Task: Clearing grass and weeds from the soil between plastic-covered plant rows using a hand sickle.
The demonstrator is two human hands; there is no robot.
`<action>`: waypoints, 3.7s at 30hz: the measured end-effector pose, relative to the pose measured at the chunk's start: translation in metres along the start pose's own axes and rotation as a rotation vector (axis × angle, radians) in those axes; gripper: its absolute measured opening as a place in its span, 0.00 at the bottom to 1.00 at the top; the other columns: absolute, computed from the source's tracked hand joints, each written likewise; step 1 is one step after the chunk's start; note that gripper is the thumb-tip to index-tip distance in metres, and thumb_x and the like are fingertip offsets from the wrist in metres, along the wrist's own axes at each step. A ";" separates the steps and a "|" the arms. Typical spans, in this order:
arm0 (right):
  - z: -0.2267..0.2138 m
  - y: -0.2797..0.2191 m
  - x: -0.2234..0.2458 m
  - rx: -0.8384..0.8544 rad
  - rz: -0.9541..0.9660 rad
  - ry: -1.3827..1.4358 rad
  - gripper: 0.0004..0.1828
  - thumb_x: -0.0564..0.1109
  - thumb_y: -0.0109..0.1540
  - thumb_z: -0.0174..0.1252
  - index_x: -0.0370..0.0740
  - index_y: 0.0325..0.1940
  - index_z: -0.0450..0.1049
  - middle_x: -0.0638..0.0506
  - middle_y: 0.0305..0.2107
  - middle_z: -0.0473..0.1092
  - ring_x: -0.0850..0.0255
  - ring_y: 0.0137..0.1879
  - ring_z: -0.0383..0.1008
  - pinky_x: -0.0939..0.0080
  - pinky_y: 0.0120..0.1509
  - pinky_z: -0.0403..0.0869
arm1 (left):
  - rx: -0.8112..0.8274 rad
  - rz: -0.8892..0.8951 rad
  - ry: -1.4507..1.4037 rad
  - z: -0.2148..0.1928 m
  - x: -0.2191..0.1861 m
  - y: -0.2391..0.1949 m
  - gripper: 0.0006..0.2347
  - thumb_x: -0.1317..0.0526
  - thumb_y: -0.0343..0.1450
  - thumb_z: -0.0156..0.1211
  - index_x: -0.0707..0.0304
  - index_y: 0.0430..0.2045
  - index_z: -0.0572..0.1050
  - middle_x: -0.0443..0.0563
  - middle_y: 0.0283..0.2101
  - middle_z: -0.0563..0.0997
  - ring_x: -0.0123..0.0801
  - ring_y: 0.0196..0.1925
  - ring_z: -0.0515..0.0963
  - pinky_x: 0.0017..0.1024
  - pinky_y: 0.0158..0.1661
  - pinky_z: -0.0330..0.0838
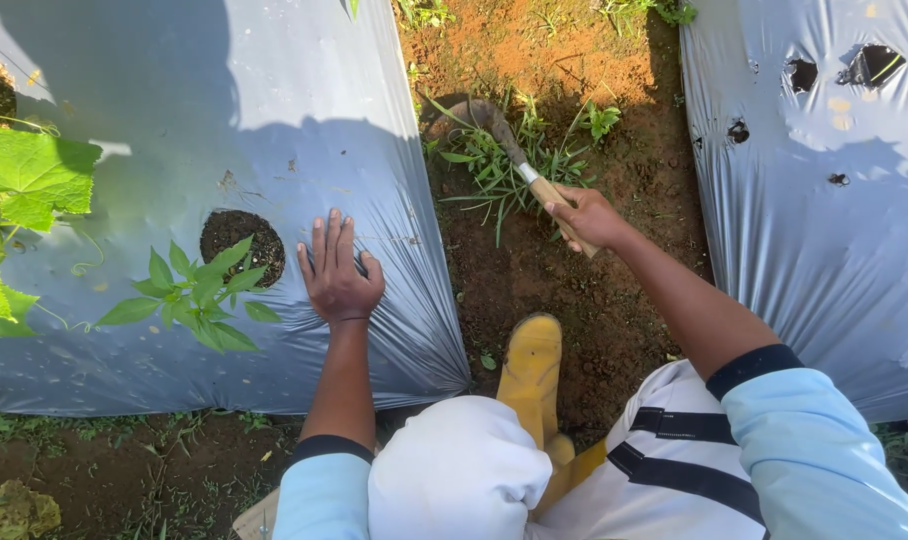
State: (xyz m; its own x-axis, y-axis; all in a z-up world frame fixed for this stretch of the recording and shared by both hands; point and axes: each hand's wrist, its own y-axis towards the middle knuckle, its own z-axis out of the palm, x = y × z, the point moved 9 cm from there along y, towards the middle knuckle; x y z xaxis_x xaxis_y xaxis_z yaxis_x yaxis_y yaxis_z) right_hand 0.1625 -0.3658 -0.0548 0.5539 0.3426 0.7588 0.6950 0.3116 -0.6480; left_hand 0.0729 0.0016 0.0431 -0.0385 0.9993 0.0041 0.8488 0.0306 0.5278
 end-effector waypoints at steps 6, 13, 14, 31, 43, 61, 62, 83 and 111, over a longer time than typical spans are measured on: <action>0.003 0.013 -0.007 -0.024 -0.019 0.115 0.35 0.45 0.72 0.52 0.24 0.77 0.50 0.33 0.20 0.70 0.57 0.19 0.71 0.61 0.19 0.74 | 0.007 0.004 0.009 0.001 0.000 0.000 0.23 0.58 0.66 0.53 0.51 0.58 0.78 0.45 0.67 0.76 0.36 0.71 0.71 0.45 0.70 0.53; 0.000 0.012 -0.008 -0.024 -0.029 0.115 0.33 0.44 0.74 0.48 0.23 0.78 0.47 0.33 0.23 0.71 0.59 0.23 0.73 0.63 0.22 0.76 | 0.014 0.000 0.021 0.001 0.001 0.000 0.23 0.58 0.66 0.53 0.50 0.58 0.78 0.44 0.67 0.76 0.35 0.71 0.71 0.45 0.70 0.54; -0.001 0.013 -0.006 -0.023 -0.028 0.115 0.33 0.44 0.74 0.48 0.23 0.78 0.47 0.33 0.23 0.71 0.59 0.23 0.73 0.63 0.22 0.76 | 0.015 0.000 0.022 0.001 0.001 -0.002 0.23 0.58 0.66 0.53 0.50 0.58 0.78 0.44 0.67 0.76 0.35 0.71 0.71 0.45 0.70 0.54; -0.022 0.019 -0.005 0.000 -0.013 -0.343 0.31 0.46 0.74 0.50 0.29 0.78 0.53 0.39 0.21 0.70 0.59 0.17 0.71 0.63 0.17 0.72 | 0.011 0.009 0.026 0.003 0.001 -0.001 0.23 0.57 0.66 0.52 0.51 0.58 0.77 0.44 0.67 0.76 0.35 0.72 0.70 0.46 0.70 0.53; -0.092 -0.013 0.016 -0.166 -0.120 -0.145 0.31 0.47 0.74 0.50 0.32 0.78 0.56 0.35 0.20 0.70 0.55 0.18 0.72 0.53 0.19 0.72 | -0.013 0.021 0.019 -0.001 -0.002 0.001 0.23 0.58 0.66 0.53 0.52 0.58 0.78 0.47 0.67 0.77 0.37 0.71 0.71 0.46 0.70 0.53; -0.075 -0.042 -0.013 -0.212 -0.056 -0.058 0.31 0.42 0.73 0.51 0.25 0.78 0.53 0.28 0.21 0.68 0.49 0.17 0.69 0.51 0.19 0.71 | -0.022 0.042 0.034 -0.005 -0.005 0.004 0.24 0.58 0.65 0.54 0.52 0.58 0.78 0.47 0.66 0.77 0.38 0.71 0.71 0.48 0.69 0.55; -0.070 -0.027 -0.003 -0.213 -0.056 -0.062 0.31 0.42 0.73 0.51 0.25 0.78 0.53 0.28 0.21 0.68 0.49 0.17 0.69 0.51 0.19 0.71 | -0.023 0.038 0.031 -0.004 -0.004 0.004 0.24 0.58 0.65 0.54 0.52 0.58 0.78 0.47 0.66 0.77 0.38 0.71 0.71 0.48 0.69 0.55; -0.030 0.020 0.005 0.012 -0.100 -0.247 0.32 0.44 0.73 0.48 0.24 0.77 0.52 0.36 0.20 0.70 0.55 0.18 0.72 0.57 0.22 0.73 | 0.018 0.039 0.025 -0.002 -0.002 0.003 0.25 0.57 0.65 0.53 0.52 0.60 0.77 0.46 0.68 0.76 0.37 0.72 0.70 0.47 0.70 0.52; -0.039 0.033 0.003 -0.175 -0.045 -0.369 0.30 0.49 0.75 0.48 0.30 0.77 0.56 0.40 0.24 0.74 0.59 0.22 0.76 0.54 0.28 0.77 | -0.002 0.049 0.016 -0.004 -0.003 0.003 0.24 0.57 0.65 0.54 0.53 0.58 0.78 0.47 0.66 0.77 0.39 0.71 0.71 0.48 0.69 0.54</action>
State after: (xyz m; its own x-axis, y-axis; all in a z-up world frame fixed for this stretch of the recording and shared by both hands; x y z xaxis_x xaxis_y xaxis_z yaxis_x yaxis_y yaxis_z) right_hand 0.2048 -0.3890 -0.0712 0.3415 0.6371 0.6910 0.7997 0.1893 -0.5698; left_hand 0.0734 -0.0010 0.0483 -0.0052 0.9990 0.0437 0.8489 -0.0186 0.5282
